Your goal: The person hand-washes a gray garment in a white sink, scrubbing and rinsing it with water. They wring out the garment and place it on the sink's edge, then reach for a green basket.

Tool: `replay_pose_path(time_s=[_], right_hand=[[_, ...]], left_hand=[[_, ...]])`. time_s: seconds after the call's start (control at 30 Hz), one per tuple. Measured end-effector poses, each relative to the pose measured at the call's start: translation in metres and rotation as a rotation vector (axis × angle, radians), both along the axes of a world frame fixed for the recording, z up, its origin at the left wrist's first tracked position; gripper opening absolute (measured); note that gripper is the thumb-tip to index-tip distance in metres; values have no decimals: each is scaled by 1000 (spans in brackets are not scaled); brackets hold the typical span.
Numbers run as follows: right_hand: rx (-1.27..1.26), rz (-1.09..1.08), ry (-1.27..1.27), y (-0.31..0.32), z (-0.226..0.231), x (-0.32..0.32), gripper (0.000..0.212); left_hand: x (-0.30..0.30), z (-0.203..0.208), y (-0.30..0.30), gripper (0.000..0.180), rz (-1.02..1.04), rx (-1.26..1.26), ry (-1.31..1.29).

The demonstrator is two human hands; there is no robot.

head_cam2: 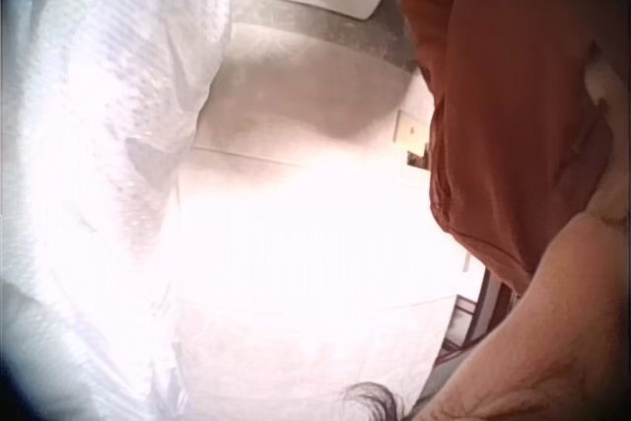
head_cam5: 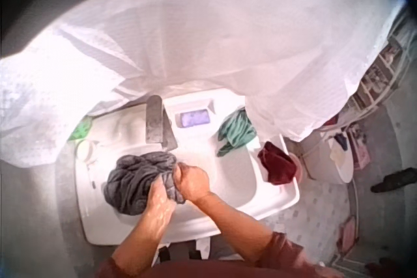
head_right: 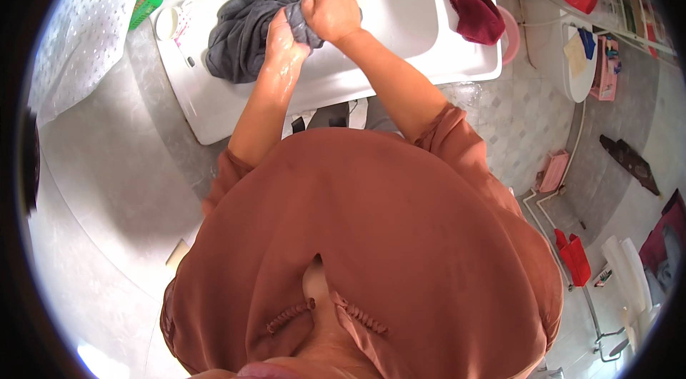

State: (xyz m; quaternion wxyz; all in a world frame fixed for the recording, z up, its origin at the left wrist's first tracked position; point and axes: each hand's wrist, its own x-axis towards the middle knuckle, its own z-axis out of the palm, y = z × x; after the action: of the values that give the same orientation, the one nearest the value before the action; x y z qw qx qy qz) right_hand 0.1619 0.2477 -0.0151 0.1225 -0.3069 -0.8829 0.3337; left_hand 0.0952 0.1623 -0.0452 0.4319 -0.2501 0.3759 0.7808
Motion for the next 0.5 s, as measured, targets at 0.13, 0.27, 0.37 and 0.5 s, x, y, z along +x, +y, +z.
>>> replay_pose_path(time_s=[0.13, 0.27, 0.37, 0.5], right_hand=[[99, 218, 150, -26, 30, 21, 29], [60, 80, 63, -19, -4, 24, 21], [-274, -63, -57, 18, -33, 32, 28], [-998, 79, -5, 46, -44, 43, 61]], left_hand=[[-13, -12, -24, 18, -263, 85, -94], [17, -25, -12, 27, -131, -74, 7], [32, 4, 0, 34, -195, -219, 137], [37, 2, -8, 46, -644, -478, 446]])
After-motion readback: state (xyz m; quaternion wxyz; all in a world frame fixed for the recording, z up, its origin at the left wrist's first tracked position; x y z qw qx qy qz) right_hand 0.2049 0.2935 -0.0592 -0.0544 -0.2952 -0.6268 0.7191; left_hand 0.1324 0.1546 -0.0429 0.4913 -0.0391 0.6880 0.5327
